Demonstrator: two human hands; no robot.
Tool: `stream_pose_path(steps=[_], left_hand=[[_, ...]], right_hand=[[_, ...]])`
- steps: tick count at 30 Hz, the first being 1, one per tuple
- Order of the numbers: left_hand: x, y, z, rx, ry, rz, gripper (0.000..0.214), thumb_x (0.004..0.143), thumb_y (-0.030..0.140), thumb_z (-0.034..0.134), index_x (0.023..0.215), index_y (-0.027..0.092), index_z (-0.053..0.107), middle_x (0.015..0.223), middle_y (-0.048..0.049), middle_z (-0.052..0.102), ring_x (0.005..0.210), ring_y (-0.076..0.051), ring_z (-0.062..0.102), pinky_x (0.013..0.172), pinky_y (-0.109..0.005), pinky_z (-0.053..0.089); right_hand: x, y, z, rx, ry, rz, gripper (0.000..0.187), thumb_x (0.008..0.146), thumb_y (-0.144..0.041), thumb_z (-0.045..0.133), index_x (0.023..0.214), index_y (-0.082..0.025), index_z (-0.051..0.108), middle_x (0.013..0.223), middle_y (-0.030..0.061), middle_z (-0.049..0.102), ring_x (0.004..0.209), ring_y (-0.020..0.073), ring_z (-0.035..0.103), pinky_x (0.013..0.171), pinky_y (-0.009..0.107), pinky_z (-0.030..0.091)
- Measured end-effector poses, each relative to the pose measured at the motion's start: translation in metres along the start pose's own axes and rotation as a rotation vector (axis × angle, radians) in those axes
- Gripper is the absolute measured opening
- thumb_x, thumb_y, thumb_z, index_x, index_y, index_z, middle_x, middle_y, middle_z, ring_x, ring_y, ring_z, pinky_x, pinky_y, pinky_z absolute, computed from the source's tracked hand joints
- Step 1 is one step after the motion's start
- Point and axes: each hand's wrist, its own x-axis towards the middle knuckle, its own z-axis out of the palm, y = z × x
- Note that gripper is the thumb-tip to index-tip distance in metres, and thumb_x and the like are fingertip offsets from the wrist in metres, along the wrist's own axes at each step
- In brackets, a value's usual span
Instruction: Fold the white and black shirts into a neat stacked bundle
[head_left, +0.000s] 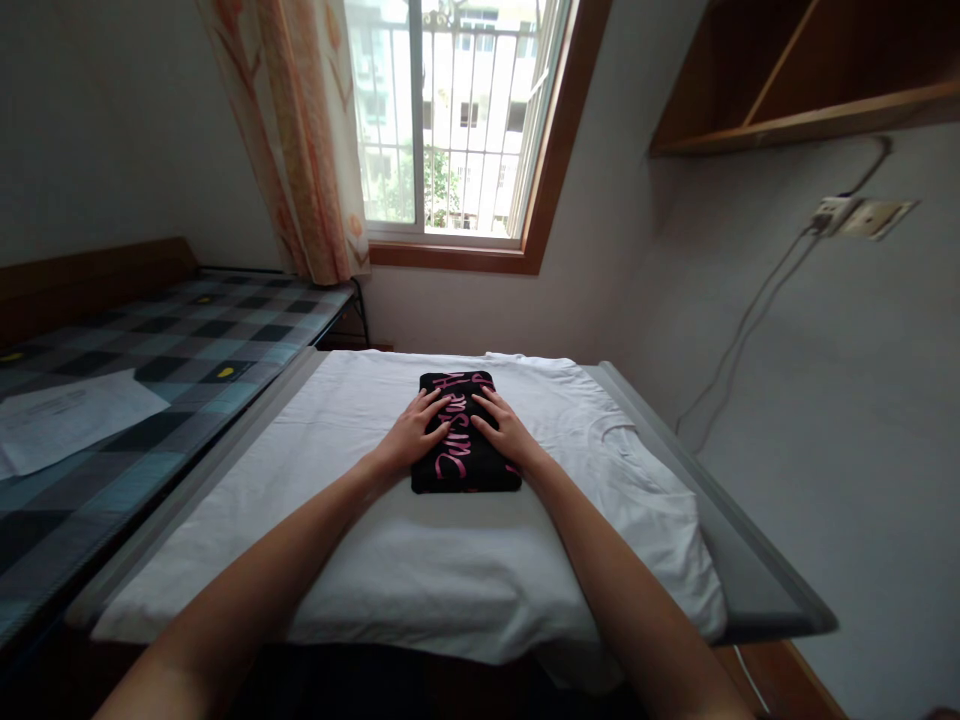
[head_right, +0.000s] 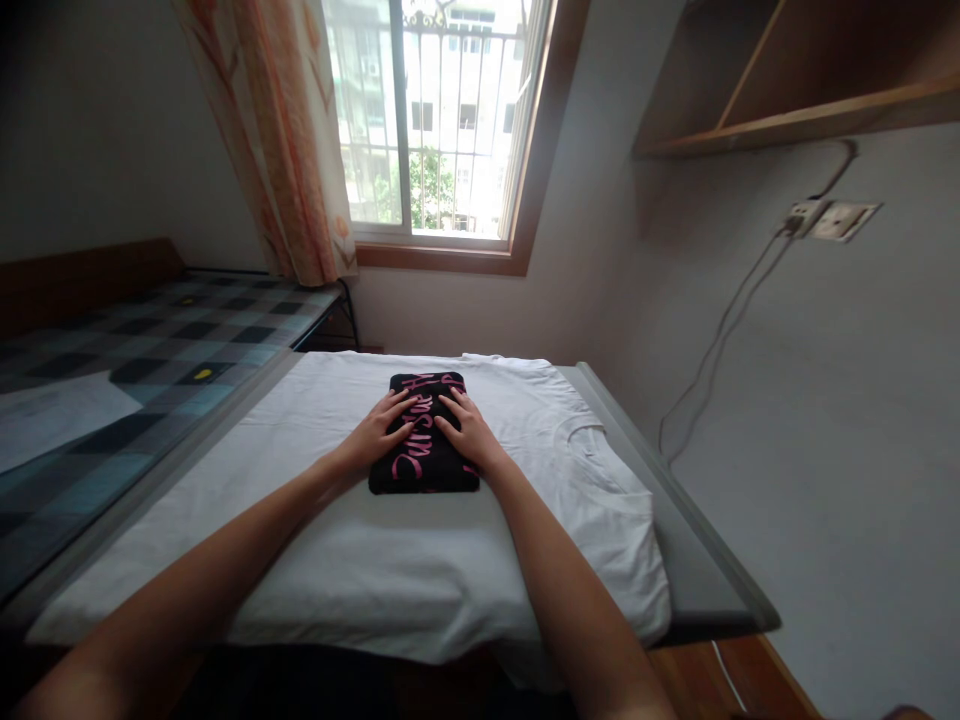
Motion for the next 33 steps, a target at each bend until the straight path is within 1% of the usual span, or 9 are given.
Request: stream_pose_path(steps=[3,8,14,20,23,29,33], left_hand=[[0.0002,-0.0001,-0.0002,-0.001,-0.001,-0.003,0.051,0.09,0.041,0.052,0.138,0.024,0.049,0.151,-0.0051,0.039,0.143,-0.027,0.026,0.117,-0.049,0.022],[0.0006,-0.0018,0.0009,0.004,0.005,-0.002,0.052,0.09,0.041,0.051,0.139,0.022,0.049,0.151,-0.0066,0.039,0.143,-0.027,0.026,0.117,-0.049,0.023],[0.0004,-0.0019,0.0011,-0.004,0.01,0.001,0.051,0.09,0.04,0.052,0.138,0.025,0.05,0.151,-0.0046,0.04,0.142,-0.027,0.027,0.117,-0.05,0.023],[0.0,-0.0008,0.0001,-0.011,0.01,-0.003,0.051,0.09,0.041,0.052,0.137,0.023,0.051,0.15,-0.0063,0.04,0.142,-0.027,0.027,0.118,-0.048,0.023],[0.0001,-0.0007,0.0003,-0.016,0.012,-0.006,0.051,0.09,0.041,0.052,0.138,0.023,0.051,0.15,-0.0067,0.04,0.142,-0.027,0.027,0.117,-0.049,0.023],[0.0003,-0.0021,0.0014,-0.006,0.01,-0.003,0.051,0.09,0.042,0.052,0.138,0.025,0.049,0.151,-0.0041,0.039,0.143,-0.026,0.026,0.118,-0.049,0.023],[0.0004,-0.0027,0.0016,0.001,0.007,-0.003,0.052,0.09,0.042,0.051,0.139,0.023,0.049,0.151,-0.0056,0.039,0.143,-0.026,0.026,0.118,-0.048,0.022]], right_hand=[[0.0,0.0,0.0001,0.001,0.001,0.0,0.056,0.087,-0.055,0.053,0.135,-0.025,0.056,0.15,0.0081,0.04,0.141,0.0266,0.03,0.117,0.047,0.023],[0.0,0.0003,0.0005,0.003,0.002,0.001,0.057,0.087,-0.055,0.053,0.135,-0.024,0.055,0.15,0.0089,0.04,0.141,0.0268,0.03,0.117,0.048,0.023],[-0.0002,-0.0008,-0.0002,0.022,0.003,0.006,0.056,0.086,-0.056,0.054,0.135,-0.027,0.055,0.15,0.0068,0.04,0.141,0.0268,0.03,0.117,0.048,0.022],[0.0,-0.0006,-0.0002,0.003,-0.002,0.002,0.057,0.087,-0.055,0.053,0.135,-0.024,0.055,0.15,0.0086,0.039,0.141,0.0267,0.03,0.117,0.047,0.022],[0.0002,-0.0002,0.0001,0.007,0.002,-0.001,0.057,0.087,-0.055,0.053,0.135,-0.026,0.055,0.15,0.0077,0.04,0.141,0.0266,0.03,0.117,0.048,0.022],[0.0001,-0.0005,-0.0004,0.016,-0.003,0.002,0.056,0.086,-0.056,0.054,0.135,-0.027,0.055,0.15,0.0072,0.041,0.141,0.0269,0.03,0.117,0.048,0.022],[0.0002,0.0,-0.0003,0.009,0.0,0.004,0.057,0.087,-0.057,0.053,0.134,-0.026,0.056,0.15,0.0076,0.04,0.141,0.0272,0.03,0.117,0.048,0.023]])
